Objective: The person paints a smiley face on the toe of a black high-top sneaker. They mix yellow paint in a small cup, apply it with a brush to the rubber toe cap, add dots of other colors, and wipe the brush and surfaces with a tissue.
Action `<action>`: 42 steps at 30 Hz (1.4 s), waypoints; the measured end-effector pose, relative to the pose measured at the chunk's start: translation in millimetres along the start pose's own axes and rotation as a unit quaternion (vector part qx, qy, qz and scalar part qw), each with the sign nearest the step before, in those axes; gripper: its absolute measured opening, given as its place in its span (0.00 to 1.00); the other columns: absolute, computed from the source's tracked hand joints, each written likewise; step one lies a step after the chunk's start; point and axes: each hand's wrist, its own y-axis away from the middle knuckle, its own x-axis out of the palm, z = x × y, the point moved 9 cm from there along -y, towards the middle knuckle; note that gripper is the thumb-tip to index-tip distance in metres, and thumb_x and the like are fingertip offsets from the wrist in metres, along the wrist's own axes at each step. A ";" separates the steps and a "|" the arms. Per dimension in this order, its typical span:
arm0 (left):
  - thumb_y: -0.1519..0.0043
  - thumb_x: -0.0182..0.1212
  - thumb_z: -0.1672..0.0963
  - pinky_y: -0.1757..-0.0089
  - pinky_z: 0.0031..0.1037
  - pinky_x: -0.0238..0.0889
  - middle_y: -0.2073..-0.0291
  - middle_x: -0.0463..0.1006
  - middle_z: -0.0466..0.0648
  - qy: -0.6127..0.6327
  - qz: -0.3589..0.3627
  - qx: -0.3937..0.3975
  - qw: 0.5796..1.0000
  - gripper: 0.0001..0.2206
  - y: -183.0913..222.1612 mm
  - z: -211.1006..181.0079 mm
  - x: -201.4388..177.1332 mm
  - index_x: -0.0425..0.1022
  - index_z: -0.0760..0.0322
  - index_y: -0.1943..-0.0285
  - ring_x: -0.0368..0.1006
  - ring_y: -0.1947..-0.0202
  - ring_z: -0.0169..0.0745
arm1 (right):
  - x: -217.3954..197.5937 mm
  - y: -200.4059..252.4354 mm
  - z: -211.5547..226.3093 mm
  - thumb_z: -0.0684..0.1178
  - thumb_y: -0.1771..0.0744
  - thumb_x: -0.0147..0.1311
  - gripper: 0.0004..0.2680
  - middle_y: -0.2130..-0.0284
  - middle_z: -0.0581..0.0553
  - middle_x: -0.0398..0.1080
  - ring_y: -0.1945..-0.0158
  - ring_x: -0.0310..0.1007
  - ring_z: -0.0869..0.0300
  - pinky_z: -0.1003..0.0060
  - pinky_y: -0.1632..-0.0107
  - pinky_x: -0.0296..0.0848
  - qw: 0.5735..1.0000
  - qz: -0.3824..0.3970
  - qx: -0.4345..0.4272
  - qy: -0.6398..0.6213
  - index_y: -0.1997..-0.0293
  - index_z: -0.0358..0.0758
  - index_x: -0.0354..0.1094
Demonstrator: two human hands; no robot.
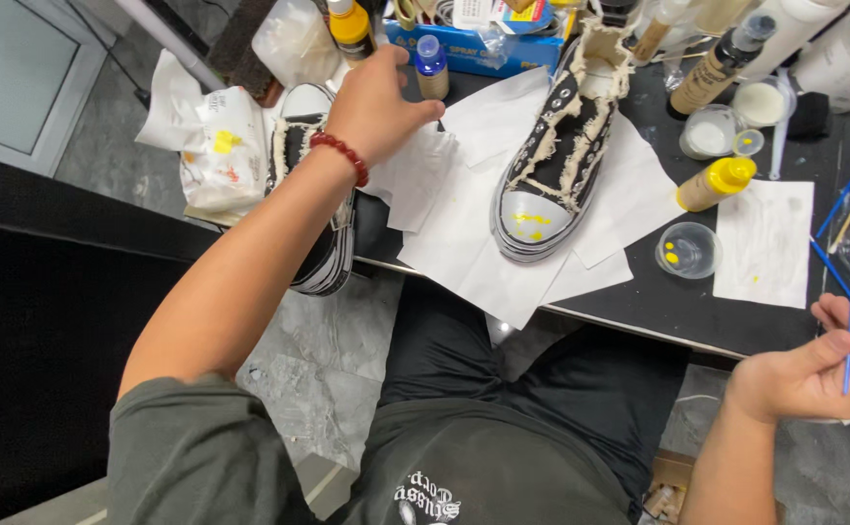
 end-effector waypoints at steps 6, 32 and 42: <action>0.47 0.74 0.47 0.58 0.49 0.68 0.56 0.79 0.61 -0.104 0.029 -0.174 0.979 0.29 -25.0 30.8 58.3 0.68 0.68 0.46 0.76 0.56 0.65 | -5.9 9.2 -7.3 0.47 0.20 0.44 0.12 0.52 0.26 0.72 0.53 0.79 0.48 0.59 0.48 0.81 0.998 -0.023 0.037 0.039 0.39 0.20 0.64; 0.29 0.47 0.47 0.62 0.24 0.67 0.58 0.74 0.56 0.613 0.096 0.009 0.784 0.21 219.8 -230.6 113.5 0.69 0.73 0.52 0.71 0.67 0.35 | 45.9 86.4 150.3 0.32 0.39 0.67 0.26 0.40 0.22 0.65 0.36 0.71 0.41 0.52 0.37 0.76 0.969 0.129 0.140 -0.156 0.37 0.22 0.55; 0.28 0.46 0.45 0.64 0.25 0.65 0.63 0.73 0.54 0.689 0.141 -0.066 0.708 0.24 223.0 -225.1 132.3 0.68 0.72 0.59 0.69 0.67 0.36 | 46.8 90.1 151.2 0.33 0.39 0.68 0.26 0.41 0.22 0.66 0.37 0.71 0.40 0.53 0.36 0.74 0.971 0.149 0.124 -0.136 0.38 0.23 0.55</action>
